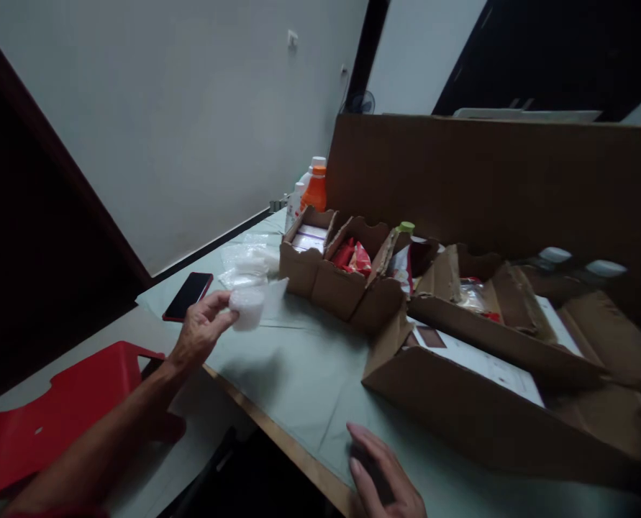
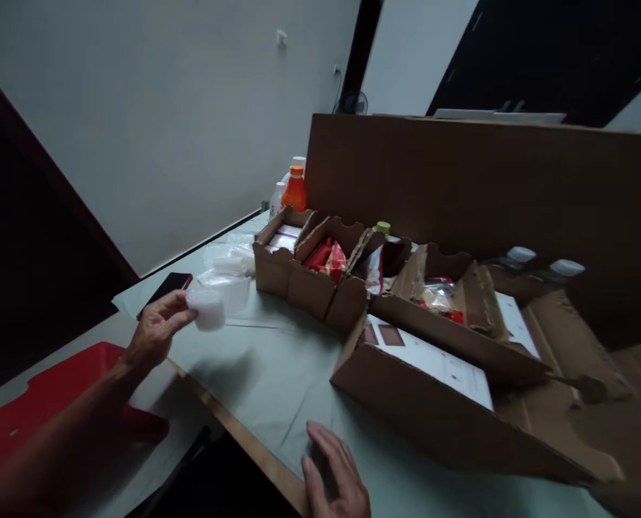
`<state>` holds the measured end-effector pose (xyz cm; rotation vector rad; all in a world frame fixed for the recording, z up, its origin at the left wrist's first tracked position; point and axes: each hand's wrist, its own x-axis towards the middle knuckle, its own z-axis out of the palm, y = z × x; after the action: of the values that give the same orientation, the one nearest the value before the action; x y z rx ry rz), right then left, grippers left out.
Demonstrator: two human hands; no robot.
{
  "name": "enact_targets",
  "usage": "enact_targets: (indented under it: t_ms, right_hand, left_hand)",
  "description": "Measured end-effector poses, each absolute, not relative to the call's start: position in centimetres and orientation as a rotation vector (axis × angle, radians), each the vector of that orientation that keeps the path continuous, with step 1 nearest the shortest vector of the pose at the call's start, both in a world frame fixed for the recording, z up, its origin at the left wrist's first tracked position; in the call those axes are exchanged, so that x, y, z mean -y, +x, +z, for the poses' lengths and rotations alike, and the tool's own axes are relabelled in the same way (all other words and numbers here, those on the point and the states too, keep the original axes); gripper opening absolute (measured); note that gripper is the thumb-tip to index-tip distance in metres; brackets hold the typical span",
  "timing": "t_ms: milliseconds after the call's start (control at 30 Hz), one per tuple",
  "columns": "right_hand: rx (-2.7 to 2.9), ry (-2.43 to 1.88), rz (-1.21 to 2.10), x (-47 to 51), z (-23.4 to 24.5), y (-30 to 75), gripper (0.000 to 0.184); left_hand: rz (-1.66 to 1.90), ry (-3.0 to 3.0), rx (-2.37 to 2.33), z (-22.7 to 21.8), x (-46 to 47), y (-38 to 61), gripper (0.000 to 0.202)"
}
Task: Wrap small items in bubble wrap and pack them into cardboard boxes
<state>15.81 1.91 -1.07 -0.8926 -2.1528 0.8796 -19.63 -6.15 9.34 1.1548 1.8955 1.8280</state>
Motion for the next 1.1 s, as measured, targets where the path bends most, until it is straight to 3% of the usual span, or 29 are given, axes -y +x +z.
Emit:
enact_targets:
  t_ms: [200, 267, 333, 467, 600, 767, 833, 967, 1100]
  right_hand:
    - [1.780, -0.790, 1.379, -3.5, 3.1, 13.5, 0.084]
    - [1.724, -0.892, 1.434, -3.5, 3.6, 13.5, 0.072]
    - [1.700, -1.053, 1.371, -3.2, 3.9, 14.3, 0.046]
    - [1.869, -1.142, 0.940, -2.7, 5.6, 16.2, 0.024]
    - [2.181, -0.955, 0.607, -2.5, 8.8, 16.4, 0.028]
    - [1.947, -0.950, 0.656, -2.3, 10.8, 19.0, 0.017]
    - [1.748, -1.112, 0.672, -2.3, 10.2, 21.5, 0.014]
    - [1.440, -1.406, 0.677, -2.5, 7.8, 25.5, 0.024]
    - [1.392, -1.470, 0.743, -2.6, 6.2, 26.3, 0.030]
  left_hand:
    - [1.515, 0.699, -1.029, 6.1, 3.1, -9.0, 0.018]
    - [1.371, 0.615, -0.948, 4.5, 2.4, -6.6, 0.018]
    - [1.327, 0.576, -0.991, 3.6, 2.1, -5.7, 0.024]
    - [1.492, 0.893, -1.264, 5.6, 1.8, -6.8, 0.055]
    - [1.262, 1.657, -1.354, 10.2, 0.4, -6.1, 0.076]
    - [0.699, 1.936, -1.317, 9.3, -1.8, -5.3, 0.019]
    - [0.556, 1.855, -1.389, 7.0, -1.8, -6.7, 0.010]
    - [0.489, 1.528, -1.315, 3.8, -0.4, -9.5, 0.013]
    - [0.592, 1.410, -1.295, 3.5, 1.0, -8.7, 0.044]
